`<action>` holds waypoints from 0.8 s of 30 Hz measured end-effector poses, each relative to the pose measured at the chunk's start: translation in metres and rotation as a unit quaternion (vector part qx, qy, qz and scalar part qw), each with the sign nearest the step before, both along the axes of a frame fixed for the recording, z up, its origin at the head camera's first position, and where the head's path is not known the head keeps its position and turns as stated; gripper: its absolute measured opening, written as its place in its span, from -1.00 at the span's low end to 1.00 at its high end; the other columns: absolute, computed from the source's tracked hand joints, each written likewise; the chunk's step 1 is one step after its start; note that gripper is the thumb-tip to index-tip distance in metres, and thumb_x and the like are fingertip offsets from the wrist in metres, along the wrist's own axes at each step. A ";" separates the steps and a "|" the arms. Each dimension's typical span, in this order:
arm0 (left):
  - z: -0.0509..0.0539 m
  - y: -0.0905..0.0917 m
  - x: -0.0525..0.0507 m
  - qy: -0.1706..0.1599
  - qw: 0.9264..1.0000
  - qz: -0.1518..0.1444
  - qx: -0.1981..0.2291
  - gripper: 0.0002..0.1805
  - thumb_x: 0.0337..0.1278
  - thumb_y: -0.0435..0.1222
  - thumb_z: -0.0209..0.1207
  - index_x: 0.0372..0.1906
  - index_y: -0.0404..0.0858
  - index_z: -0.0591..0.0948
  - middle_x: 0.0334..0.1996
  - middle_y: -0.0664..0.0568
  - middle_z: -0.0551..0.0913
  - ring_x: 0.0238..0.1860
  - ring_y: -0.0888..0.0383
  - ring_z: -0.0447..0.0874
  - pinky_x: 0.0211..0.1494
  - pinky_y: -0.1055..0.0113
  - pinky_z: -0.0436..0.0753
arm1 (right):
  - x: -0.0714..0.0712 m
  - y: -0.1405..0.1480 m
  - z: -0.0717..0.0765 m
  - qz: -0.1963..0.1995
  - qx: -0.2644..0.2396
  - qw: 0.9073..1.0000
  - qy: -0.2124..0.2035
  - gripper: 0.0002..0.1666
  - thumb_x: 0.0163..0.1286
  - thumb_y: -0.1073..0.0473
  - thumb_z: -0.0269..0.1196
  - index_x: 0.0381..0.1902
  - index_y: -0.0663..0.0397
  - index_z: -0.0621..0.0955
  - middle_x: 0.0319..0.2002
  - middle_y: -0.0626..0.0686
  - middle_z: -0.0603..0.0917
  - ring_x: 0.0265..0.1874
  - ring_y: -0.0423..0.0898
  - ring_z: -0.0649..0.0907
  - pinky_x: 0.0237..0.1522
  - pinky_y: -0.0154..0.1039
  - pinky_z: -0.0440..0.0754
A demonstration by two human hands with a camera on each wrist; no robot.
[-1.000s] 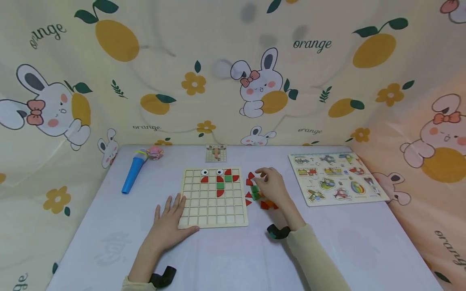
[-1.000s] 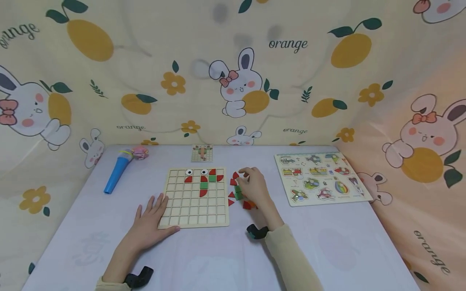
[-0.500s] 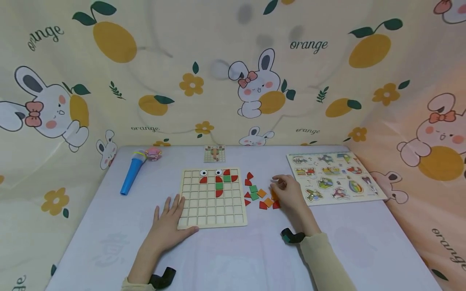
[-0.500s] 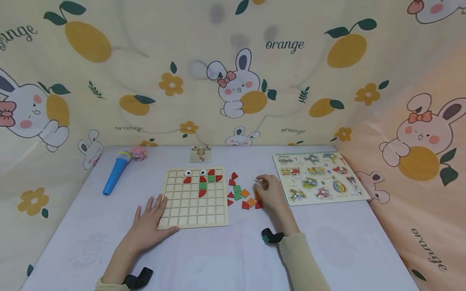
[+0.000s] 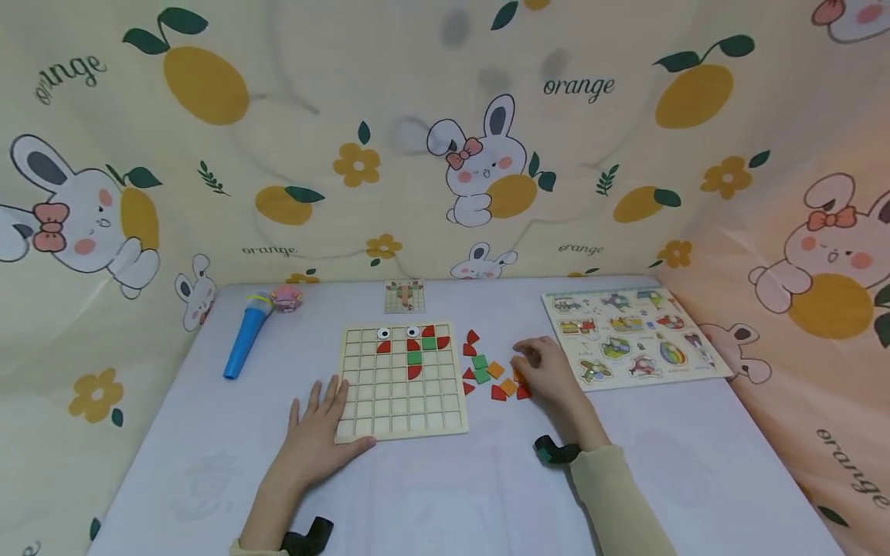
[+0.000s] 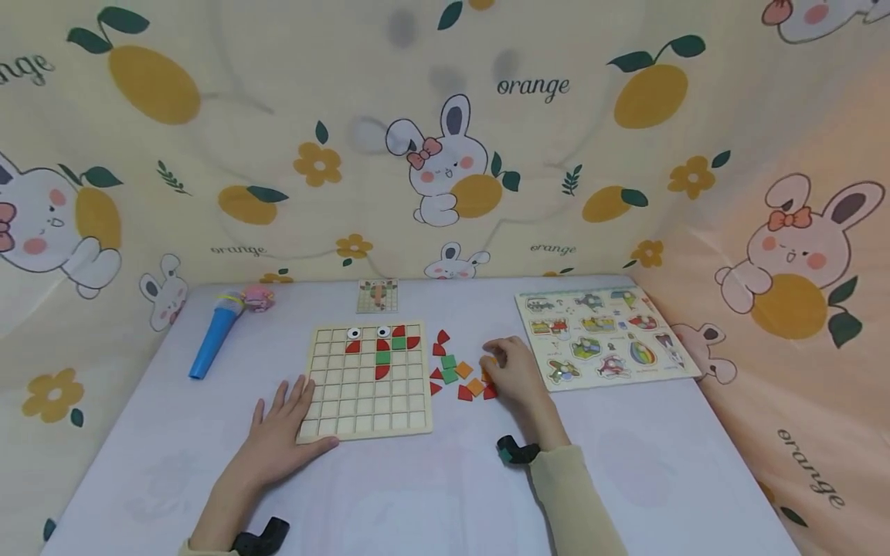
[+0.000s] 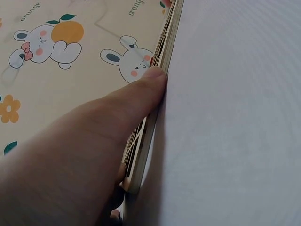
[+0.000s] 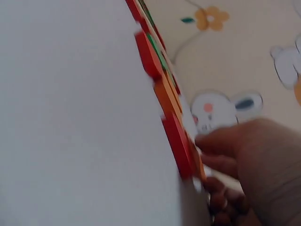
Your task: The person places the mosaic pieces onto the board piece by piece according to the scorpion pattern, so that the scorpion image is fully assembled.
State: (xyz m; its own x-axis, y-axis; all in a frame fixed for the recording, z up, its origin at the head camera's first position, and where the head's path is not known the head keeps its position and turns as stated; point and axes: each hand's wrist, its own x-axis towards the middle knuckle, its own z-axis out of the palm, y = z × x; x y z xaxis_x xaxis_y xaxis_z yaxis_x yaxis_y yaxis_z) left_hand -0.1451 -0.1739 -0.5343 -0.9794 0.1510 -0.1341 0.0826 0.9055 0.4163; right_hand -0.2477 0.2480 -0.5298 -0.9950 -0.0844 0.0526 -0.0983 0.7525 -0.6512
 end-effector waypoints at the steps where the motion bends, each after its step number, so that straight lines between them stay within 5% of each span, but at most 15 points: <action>1: -0.001 0.000 0.001 0.001 1.000 0.001 0.000 0.35 0.08 0.53 0.20 0.72 -0.27 0.04 0.72 -0.22 -0.06 0.70 -0.39 -0.27 0.58 -0.53 -0.28 | -0.001 -0.003 0.001 0.000 0.010 1.000 -0.007 -0.64 0.48 0.13 0.36 0.14 0.20 0.72 -0.02 0.20 0.63 -0.08 0.09 0.56 0.01 -0.04 0.57; 9: -0.003 0.000 0.002 0.016 1.000 0.004 0.004 0.34 0.09 0.52 0.20 0.72 -0.26 0.05 0.72 -0.21 -0.04 0.70 -0.38 -0.25 0.59 -0.52 -0.27 | -0.037 -0.036 0.007 0.055 0.056 0.996 -0.032 -0.50 0.50 0.06 0.35 0.33 0.05 0.65 0.08 0.21 0.61 -0.02 0.11 0.58 0.03 0.01 0.66; 14: -0.004 0.001 0.001 0.013 1.000 0.003 0.002 0.35 0.08 0.51 0.21 0.72 -0.27 0.05 0.72 -0.21 -0.04 0.70 -0.38 -0.25 0.59 -0.52 -0.26 | -0.058 -0.046 0.006 0.087 0.059 0.993 -0.047 -0.57 0.51 0.05 0.34 0.28 -0.06 0.69 0.09 0.17 0.61 0.05 0.09 0.56 0.13 0.04 0.66; 24: -0.003 0.002 0.000 0.016 1.000 0.004 0.002 0.35 0.08 0.51 0.22 0.71 -0.28 0.04 0.72 -0.21 -0.04 0.71 -0.38 -0.26 0.59 -0.51 -0.27 | -0.070 -0.046 0.013 0.128 0.067 0.988 -0.053 -0.59 0.54 0.08 0.30 0.29 -0.04 0.68 0.13 0.19 0.62 0.05 0.12 0.57 0.20 0.08 0.65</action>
State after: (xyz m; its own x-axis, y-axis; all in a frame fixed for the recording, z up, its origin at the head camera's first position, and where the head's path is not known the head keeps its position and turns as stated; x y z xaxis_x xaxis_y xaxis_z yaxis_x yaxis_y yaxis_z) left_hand -0.1447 -0.1718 -0.5376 -0.9845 0.1426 -0.1021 0.0879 0.9049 0.4166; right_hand -0.3179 0.2021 -0.5171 -0.9395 -0.3332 -0.0795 -0.2331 0.7919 -0.5644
